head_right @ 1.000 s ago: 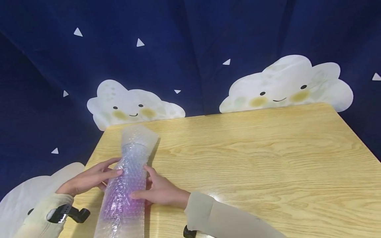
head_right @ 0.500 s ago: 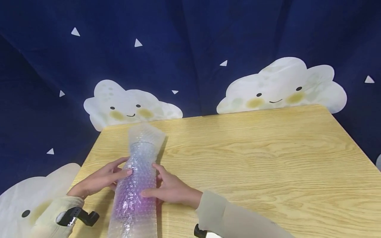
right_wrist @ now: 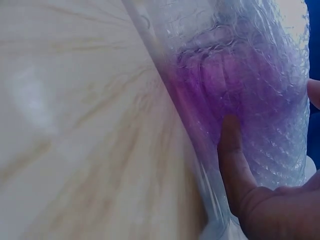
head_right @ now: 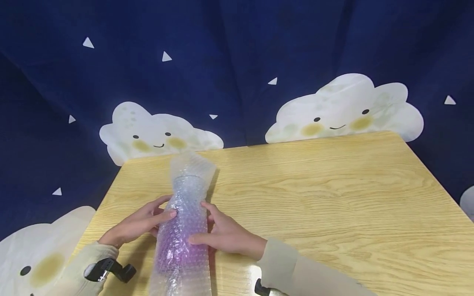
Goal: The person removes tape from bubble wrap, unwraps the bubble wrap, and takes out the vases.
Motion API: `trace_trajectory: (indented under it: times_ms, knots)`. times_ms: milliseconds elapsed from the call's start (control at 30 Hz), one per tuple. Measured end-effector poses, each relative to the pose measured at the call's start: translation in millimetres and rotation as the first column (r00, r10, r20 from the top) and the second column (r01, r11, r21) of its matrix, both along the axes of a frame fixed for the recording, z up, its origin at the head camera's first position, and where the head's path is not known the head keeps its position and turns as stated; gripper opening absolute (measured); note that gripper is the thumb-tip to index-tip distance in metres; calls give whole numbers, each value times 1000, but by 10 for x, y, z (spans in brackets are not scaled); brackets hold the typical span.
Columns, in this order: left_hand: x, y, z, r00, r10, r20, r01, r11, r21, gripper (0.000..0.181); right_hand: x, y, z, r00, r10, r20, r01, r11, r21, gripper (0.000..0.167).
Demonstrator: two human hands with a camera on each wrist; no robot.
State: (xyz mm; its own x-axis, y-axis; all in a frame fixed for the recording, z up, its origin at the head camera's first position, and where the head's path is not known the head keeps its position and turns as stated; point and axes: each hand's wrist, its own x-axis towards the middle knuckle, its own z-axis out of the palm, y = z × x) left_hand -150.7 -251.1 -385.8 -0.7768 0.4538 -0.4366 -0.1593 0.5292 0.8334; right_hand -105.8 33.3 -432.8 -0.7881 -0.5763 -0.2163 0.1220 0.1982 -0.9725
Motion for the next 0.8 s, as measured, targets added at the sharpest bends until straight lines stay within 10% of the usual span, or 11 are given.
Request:
trace_trajectory:
  times_ms: [800]
  knots:
    - [-99,706,-152,998,-55,-9,55,994,99,88,55,741,-18,997,-46,-54,47,999,12,95]
